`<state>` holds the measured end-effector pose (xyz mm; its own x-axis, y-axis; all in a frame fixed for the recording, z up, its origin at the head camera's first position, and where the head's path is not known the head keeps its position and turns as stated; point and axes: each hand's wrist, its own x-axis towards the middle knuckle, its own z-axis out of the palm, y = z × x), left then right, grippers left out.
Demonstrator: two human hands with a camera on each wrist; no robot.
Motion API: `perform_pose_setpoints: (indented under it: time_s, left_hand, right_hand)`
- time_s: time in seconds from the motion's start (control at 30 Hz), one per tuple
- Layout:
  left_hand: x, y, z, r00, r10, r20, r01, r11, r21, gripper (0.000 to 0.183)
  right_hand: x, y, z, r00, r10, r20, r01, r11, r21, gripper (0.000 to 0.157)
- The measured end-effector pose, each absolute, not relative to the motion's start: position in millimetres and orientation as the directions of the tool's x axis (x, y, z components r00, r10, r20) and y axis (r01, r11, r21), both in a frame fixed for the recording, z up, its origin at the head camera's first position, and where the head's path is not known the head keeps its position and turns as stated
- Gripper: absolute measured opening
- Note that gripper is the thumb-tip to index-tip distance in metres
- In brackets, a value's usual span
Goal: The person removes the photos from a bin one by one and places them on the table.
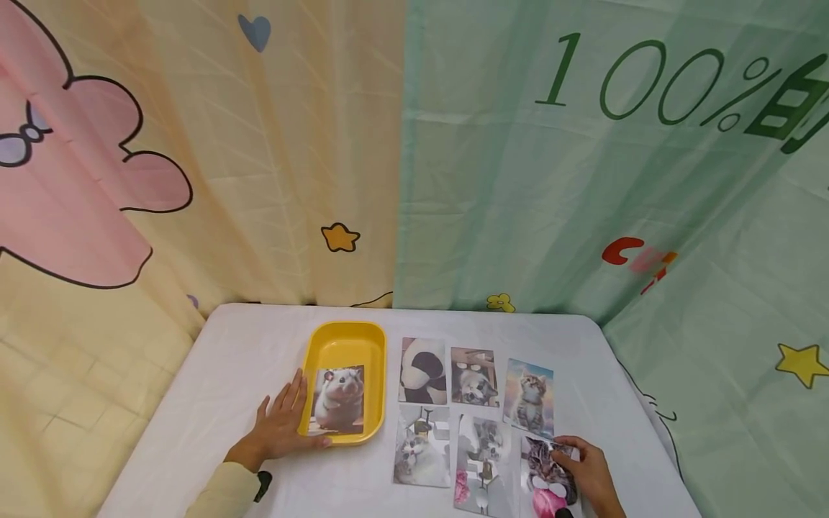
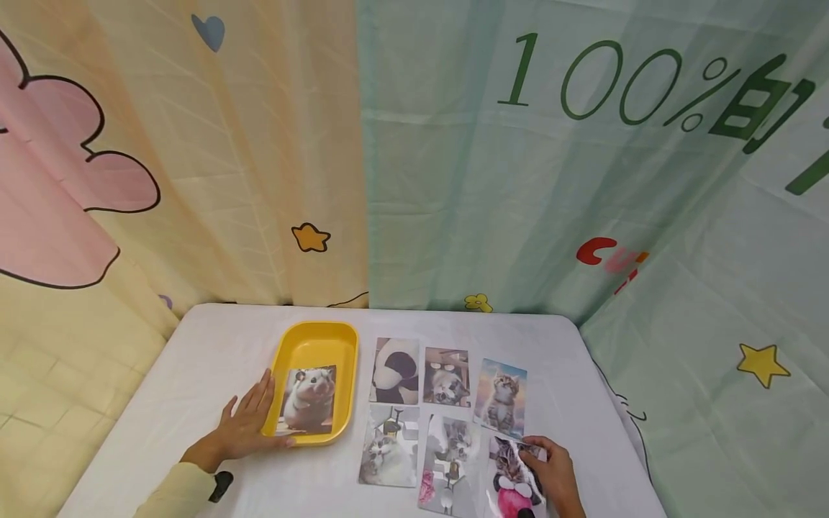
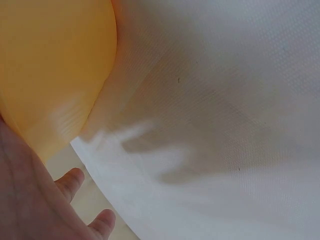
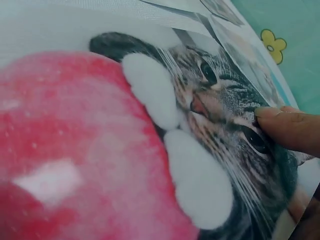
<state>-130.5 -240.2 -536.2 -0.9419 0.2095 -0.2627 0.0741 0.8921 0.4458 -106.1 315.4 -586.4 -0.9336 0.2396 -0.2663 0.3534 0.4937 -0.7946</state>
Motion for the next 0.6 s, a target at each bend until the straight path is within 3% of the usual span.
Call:
perform_pose_setpoints:
  time_s: [0.3,0.6]
  left_hand:
    - [-129.1,-240.9,-535.7,-0.942,0.215,-0.259,0.082,0.893,0.443,0.130]
    - [-130.9,-242.1,-538.5,-0.947,0.218,-0.236,0.096,0.892,0.442,0.131]
  right_hand:
    - [-112.6,300.1,-567.0,-0.942,0.323,-0.093,0.281,0.604,-0.745,0.033]
    - [-139.4,222.4,-555.6,-0.987,0.144,0.069,0.024,0.565,-0.825,0.020]
